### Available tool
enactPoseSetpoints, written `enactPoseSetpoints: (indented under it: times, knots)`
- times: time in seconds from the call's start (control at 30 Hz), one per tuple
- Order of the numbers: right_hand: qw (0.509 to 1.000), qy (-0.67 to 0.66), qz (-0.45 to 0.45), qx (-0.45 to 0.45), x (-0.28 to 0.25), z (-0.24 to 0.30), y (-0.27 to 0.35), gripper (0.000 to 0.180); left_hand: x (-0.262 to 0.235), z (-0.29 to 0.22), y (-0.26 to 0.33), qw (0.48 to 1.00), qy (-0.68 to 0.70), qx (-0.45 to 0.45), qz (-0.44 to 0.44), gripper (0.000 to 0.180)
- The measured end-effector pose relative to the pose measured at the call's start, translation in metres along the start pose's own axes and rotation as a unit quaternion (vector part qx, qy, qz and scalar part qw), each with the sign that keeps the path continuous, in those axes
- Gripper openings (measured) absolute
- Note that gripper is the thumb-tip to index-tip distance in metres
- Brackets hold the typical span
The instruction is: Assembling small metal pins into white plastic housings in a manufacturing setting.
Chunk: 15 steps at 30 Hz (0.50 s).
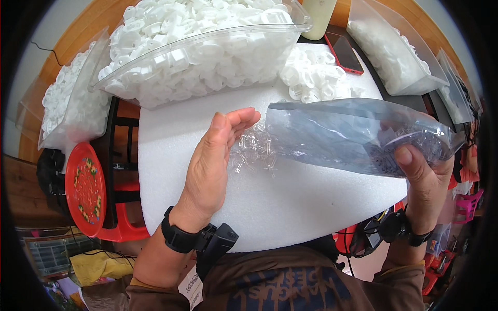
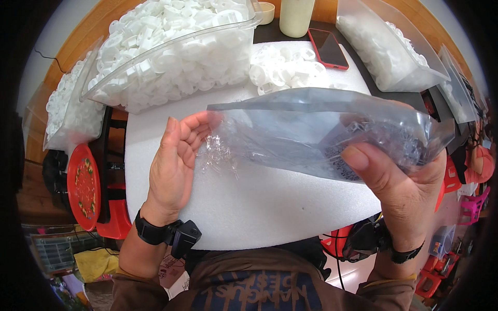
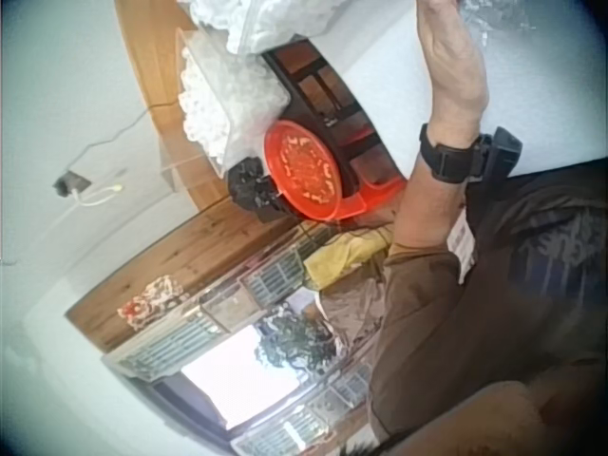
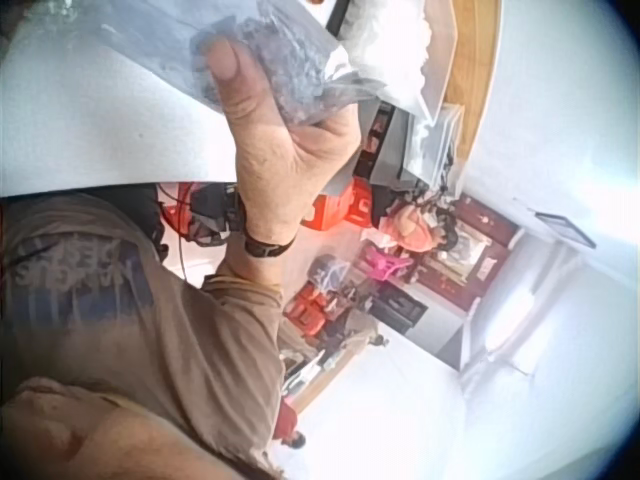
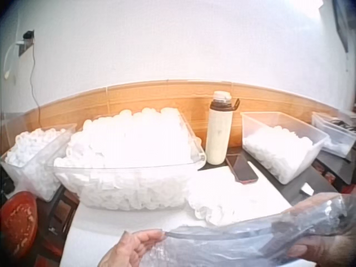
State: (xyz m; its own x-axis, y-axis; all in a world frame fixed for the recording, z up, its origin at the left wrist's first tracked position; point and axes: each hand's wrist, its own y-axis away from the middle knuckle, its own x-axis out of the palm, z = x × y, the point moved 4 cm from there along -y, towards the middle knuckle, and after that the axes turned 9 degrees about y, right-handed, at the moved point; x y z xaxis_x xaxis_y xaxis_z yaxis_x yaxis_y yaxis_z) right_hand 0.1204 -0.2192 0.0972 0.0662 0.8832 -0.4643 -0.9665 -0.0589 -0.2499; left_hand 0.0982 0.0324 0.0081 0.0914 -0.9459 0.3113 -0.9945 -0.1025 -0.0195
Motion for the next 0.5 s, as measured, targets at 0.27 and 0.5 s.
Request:
enactPoseSetpoints:
  times: [0.27,0.5]
  knots:
    - [0.993,-0.107,-0.035,0.046,-0.004,-0.024,0.012,0.044,0.0,0.0,0.002,1.0,-0.025,0.015,0.002,0.061]
    - [0.987,-0.102,-0.125,0.009,-0.028,-0.035,0.021,0.052,0.0,0.002,0.0,1.0,-0.021,0.011,-0.002,0.057]
